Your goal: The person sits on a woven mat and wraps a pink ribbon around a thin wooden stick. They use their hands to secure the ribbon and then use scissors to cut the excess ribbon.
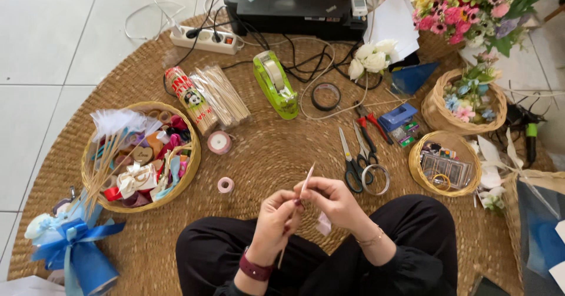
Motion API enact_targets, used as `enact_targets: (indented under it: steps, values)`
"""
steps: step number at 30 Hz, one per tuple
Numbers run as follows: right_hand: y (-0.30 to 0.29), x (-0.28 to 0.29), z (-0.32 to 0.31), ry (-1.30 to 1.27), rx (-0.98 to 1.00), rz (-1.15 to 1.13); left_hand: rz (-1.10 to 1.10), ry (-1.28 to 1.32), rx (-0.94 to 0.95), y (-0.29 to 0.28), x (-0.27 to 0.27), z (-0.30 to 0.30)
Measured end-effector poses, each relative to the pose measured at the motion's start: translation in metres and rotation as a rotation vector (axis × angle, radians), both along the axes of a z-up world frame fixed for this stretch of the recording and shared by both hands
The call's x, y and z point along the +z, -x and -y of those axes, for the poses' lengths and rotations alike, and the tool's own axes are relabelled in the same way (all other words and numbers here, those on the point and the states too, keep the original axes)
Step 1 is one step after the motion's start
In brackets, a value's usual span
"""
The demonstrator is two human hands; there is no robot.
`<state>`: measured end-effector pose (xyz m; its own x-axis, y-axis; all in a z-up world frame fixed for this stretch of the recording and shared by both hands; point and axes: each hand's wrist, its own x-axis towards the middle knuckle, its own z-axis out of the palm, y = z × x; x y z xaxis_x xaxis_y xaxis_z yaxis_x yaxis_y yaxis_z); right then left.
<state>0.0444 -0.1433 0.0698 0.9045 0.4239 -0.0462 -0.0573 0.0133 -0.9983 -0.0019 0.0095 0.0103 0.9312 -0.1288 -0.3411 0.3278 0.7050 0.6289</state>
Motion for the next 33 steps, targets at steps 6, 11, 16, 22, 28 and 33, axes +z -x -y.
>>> enact_targets:
  steps: [6, 11, 16, 22, 28, 33]
  values:
    - [-0.001, -0.001, 0.010, -0.083, 0.111, -0.026, -0.149, 0.246, -0.119, 0.003, -0.009, 0.000]
    - [0.002, -0.010, 0.004, -0.008, 0.001, -0.019, -0.053, -0.035, -0.094, -0.001, 0.005, 0.000]
    - [0.002, -0.017, 0.000, 0.220, -0.205, 0.022, 0.246, -0.700, 0.008, -0.001, 0.012, 0.004]
    - [-0.002, -0.024, 0.006, 0.244, -0.303, 0.077, 0.282, -0.956, 0.016, -0.008, 0.013, 0.000]
    - [0.000, -0.009, -0.001, 0.299, -0.282, 0.141, 0.405, -0.917, 0.054, -0.010, 0.020, -0.001]
    - [0.001, -0.021, -0.009, 0.347, -0.122, 0.288, 0.476, -0.859, 0.189, -0.014, 0.020, -0.010]
